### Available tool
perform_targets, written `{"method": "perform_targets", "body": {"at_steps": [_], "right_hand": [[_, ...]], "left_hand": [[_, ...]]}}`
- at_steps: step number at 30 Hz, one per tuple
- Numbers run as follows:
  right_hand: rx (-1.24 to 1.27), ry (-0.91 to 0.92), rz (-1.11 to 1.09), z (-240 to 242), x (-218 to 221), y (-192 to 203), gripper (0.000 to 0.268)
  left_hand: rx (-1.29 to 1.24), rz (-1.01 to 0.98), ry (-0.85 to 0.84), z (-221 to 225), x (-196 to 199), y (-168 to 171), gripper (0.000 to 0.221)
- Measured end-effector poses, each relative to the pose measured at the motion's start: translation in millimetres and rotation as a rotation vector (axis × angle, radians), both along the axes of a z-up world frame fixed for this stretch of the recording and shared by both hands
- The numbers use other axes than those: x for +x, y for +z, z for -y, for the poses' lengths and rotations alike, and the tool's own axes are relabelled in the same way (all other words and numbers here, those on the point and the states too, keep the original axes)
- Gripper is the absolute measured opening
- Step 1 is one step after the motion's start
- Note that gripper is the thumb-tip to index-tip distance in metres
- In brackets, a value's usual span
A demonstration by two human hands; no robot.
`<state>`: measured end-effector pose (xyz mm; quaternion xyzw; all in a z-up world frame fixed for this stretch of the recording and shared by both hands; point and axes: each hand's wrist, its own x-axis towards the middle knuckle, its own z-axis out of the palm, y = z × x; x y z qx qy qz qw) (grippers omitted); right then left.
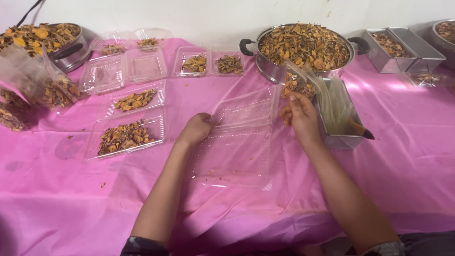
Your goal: Sorting dried tea slices with a brush and packaging them into small plastic bags.
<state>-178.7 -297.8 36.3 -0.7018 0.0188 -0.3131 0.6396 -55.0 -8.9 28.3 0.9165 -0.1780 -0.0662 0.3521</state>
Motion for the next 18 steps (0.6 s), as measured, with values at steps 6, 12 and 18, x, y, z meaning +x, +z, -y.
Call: {"method": "perform_targets", "body": {"at_steps": [6, 12, 18], "right_hand": [[-0.247, -0.208, -0.244, 65.4, 112.5, -95.1, 0.019], [0.573, 0.272, -0.015, -89.3, 248.6, -116.7, 0.025], [-0.226, 0.099, -0.056, -269.6, 222.5, -26.3, 0.066]], "left_hand": [[-0.141, -0.024, -0.021, -45.7, 3.8, 61.7, 0.058], [-0.241, 0.109, -0.011, -112.2, 11.4, 166.0, 0.064], [0.286, 0.213, 0.168, -171.3, 18.3, 227.8, 0.016]]}}
